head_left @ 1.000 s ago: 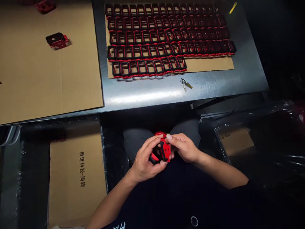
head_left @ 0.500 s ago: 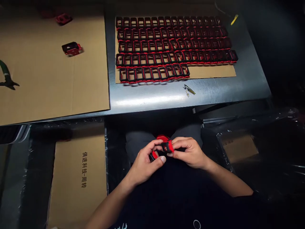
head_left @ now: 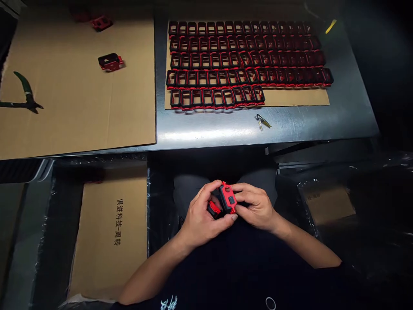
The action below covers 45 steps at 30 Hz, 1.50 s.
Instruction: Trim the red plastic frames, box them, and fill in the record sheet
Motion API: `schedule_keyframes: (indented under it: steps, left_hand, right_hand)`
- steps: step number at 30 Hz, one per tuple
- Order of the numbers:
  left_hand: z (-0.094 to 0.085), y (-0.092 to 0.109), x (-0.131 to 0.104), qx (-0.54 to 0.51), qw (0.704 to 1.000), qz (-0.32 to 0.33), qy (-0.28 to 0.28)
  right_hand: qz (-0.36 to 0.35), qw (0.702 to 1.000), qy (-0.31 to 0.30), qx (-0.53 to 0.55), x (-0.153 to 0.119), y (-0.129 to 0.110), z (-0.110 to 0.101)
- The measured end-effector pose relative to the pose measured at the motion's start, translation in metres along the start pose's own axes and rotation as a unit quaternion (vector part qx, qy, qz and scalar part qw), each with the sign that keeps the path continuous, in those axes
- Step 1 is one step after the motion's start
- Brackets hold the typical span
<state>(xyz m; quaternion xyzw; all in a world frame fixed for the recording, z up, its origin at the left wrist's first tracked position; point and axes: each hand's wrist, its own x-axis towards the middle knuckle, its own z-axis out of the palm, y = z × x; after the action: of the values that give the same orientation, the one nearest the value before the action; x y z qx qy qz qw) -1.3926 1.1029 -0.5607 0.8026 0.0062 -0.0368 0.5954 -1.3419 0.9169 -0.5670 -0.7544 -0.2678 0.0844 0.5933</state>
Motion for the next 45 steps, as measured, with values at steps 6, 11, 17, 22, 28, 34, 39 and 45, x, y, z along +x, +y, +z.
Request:
schedule_keyframes:
  steps: [6, 11, 17, 22, 28, 34, 39, 45]
  left_hand:
    - [0.001, -0.006, -0.001, 0.037, 0.995, 0.087, 0.038]
    - [0.000, -0.006, -0.001, 0.055, 0.993, 0.093, 0.037]
    - [0.000, -0.009, -0.001, 0.064, 0.992, 0.102, 0.029]
    - [0.000, -0.010, 0.001, 0.095, 0.986, 0.130, 0.030]
    - [0.003, -0.013, 0.003, 0.148, 0.975, 0.164, 0.028]
    - [0.006, -0.020, 0.003, 0.169, 0.960, 0.218, 0.037]
    - [0.006, -0.022, 0.004, 0.204, 0.936, 0.281, 0.056]
    - [0.004, -0.023, 0.004, 0.212, 0.925, 0.310, 0.063]
  right_hand:
    - [0.069, 0.996, 0.030, 0.040, 0.000, -0.005, -0.005]
    - [0.102, 0.989, 0.027, 0.104, 0.001, -0.010, -0.007]
    - [0.123, 0.983, 0.010, 0.138, 0.002, -0.012, -0.007]
    - [0.157, 0.974, -0.002, 0.162, -0.002, -0.011, -0.009]
    - [0.245, 0.940, 0.009, 0.236, -0.009, -0.011, -0.004]
    - [0.238, 0.954, 0.023, 0.183, -0.006, -0.014, 0.003]
    - [0.216, 0.964, 0.022, 0.150, -0.003, -0.016, 0.003]
    - [0.203, 0.963, 0.007, 0.177, -0.006, -0.012, 0.003]
